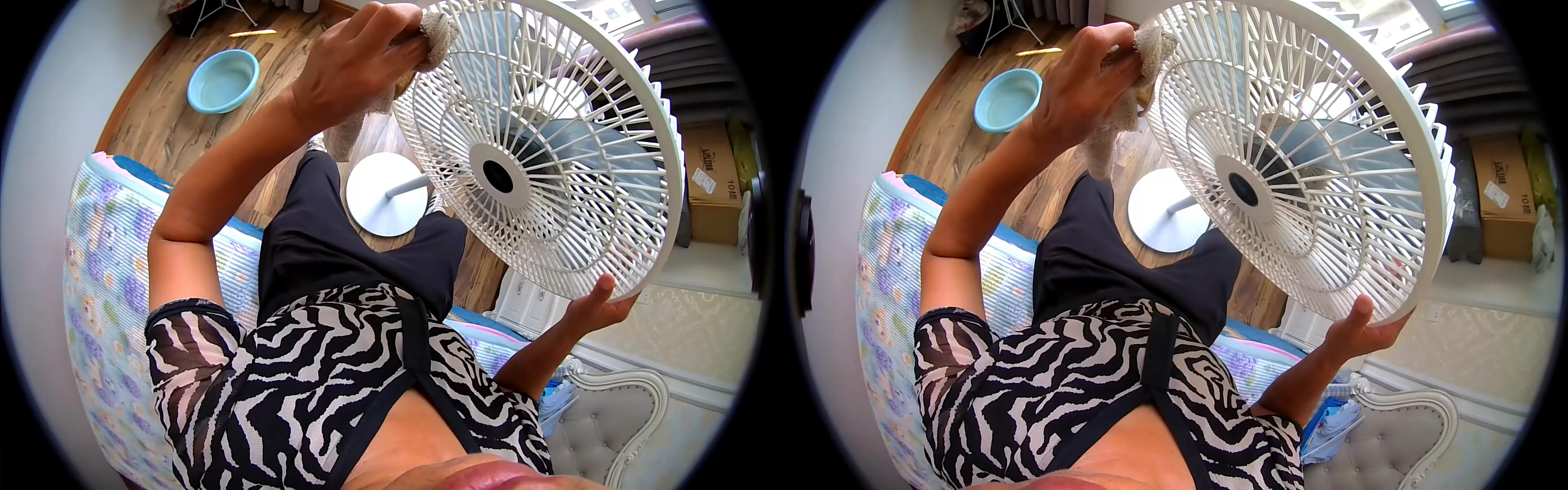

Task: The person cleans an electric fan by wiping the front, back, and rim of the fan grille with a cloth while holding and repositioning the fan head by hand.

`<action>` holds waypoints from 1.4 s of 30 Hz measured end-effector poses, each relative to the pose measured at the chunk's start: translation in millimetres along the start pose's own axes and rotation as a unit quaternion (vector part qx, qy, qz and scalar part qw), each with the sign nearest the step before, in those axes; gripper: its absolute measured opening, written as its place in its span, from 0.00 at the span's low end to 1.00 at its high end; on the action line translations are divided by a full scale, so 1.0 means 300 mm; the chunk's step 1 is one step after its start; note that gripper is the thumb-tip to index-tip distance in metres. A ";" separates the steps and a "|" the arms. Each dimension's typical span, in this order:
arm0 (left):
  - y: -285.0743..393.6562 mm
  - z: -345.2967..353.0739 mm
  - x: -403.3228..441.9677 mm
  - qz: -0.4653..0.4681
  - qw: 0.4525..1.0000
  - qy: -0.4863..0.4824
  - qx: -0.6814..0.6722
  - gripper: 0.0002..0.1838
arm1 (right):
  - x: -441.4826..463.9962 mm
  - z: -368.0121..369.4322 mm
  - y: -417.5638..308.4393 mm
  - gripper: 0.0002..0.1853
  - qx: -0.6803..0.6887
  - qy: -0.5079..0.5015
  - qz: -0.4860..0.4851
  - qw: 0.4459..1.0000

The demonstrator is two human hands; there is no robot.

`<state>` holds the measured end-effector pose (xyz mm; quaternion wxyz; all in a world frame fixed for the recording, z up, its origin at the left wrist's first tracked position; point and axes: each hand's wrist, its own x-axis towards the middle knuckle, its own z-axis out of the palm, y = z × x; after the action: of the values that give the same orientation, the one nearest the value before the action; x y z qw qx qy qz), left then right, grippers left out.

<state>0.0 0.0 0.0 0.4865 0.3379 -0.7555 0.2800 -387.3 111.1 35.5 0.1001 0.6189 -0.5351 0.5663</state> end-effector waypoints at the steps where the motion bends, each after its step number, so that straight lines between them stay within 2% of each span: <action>1: 0.009 -0.003 0.008 -0.007 1.000 0.001 0.004 0.12 | 0.001 0.001 0.000 0.47 0.012 -0.002 -0.003 1.000; 3: 0.039 0.024 0.029 -0.032 0.999 0.017 0.010 0.11 | 0.040 -0.010 0.009 0.47 0.011 0.002 -0.028 1.000; 8: 0.031 -0.036 0.050 -0.075 0.995 -0.063 -0.013 0.11 | -0.014 0.022 -0.007 0.46 0.052 0.007 0.012 0.999; 11: -0.002 -0.051 0.060 -0.052 0.986 -0.102 -0.120 0.11 | 0.000 0.017 -0.009 0.48 0.044 0.012 0.000 0.999; 12: -0.014 -0.053 0.059 -0.038 0.986 -0.106 -0.119 0.12 | 0.001 0.019 -0.013 0.48 0.048 0.011 0.001 0.999; 15: -0.057 -0.031 0.037 0.050 0.987 -0.151 0.006 0.14 | 0.000 0.025 -0.017 0.47 0.055 0.012 0.002 0.998; 16: -0.068 -0.085 0.119 0.083 0.977 -0.182 -0.071 0.07 | 0.002 0.023 -0.013 0.47 0.054 0.011 0.001 0.998; 19: -0.060 -0.138 0.182 0.053 0.953 -0.291 -0.066 0.04 | 0.007 0.023 -0.018 0.46 0.056 0.010 -0.002 0.998; 20: -0.075 -0.132 0.181 0.113 0.957 -0.262 -0.059 0.06 | 0.009 0.023 -0.020 0.46 0.058 0.010 -0.004 0.998; 24: -0.103 -0.137 0.212 0.183 0.953 -0.228 -0.076 0.06 | 0.015 0.022 -0.022 0.45 0.043 0.014 -0.014 0.999; 30: -0.106 -0.164 0.253 0.263 0.926 -0.271 0.035 0.05 | 0.038 0.016 -0.026 0.44 0.032 0.012 -0.009 0.999; 33: -0.129 -0.149 0.234 0.257 0.924 -0.281 0.009 0.05 | 0.037 0.006 -0.020 0.44 0.037 0.002 -0.005 0.999; 36: -0.114 -0.152 0.239 0.210 0.955 -0.160 -0.136 0.05 | 0.040 0.005 -0.024 0.43 0.045 -0.004 -0.007 0.999; 37: -0.106 -0.139 0.208 0.173 0.956 -0.200 -0.129 0.04 | 0.044 0.007 -0.029 0.43 0.045 -0.011 -0.006 0.999; 39: -0.070 -0.087 0.085 0.097 0.949 -0.278 -0.113 0.14 | 0.032 0.010 -0.036 0.42 0.044 -0.016 -0.008 0.999; 42: 0.029 -0.072 -0.016 0.039 0.941 -0.303 -0.145 0.13 | 0.020 0.013 -0.031 0.42 0.031 -0.013 -0.008 0.999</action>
<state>6.5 22.9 2.7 0.2668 0.3027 -0.9123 0.0703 -379.1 108.7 43.5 0.0785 0.6331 -0.5133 0.5741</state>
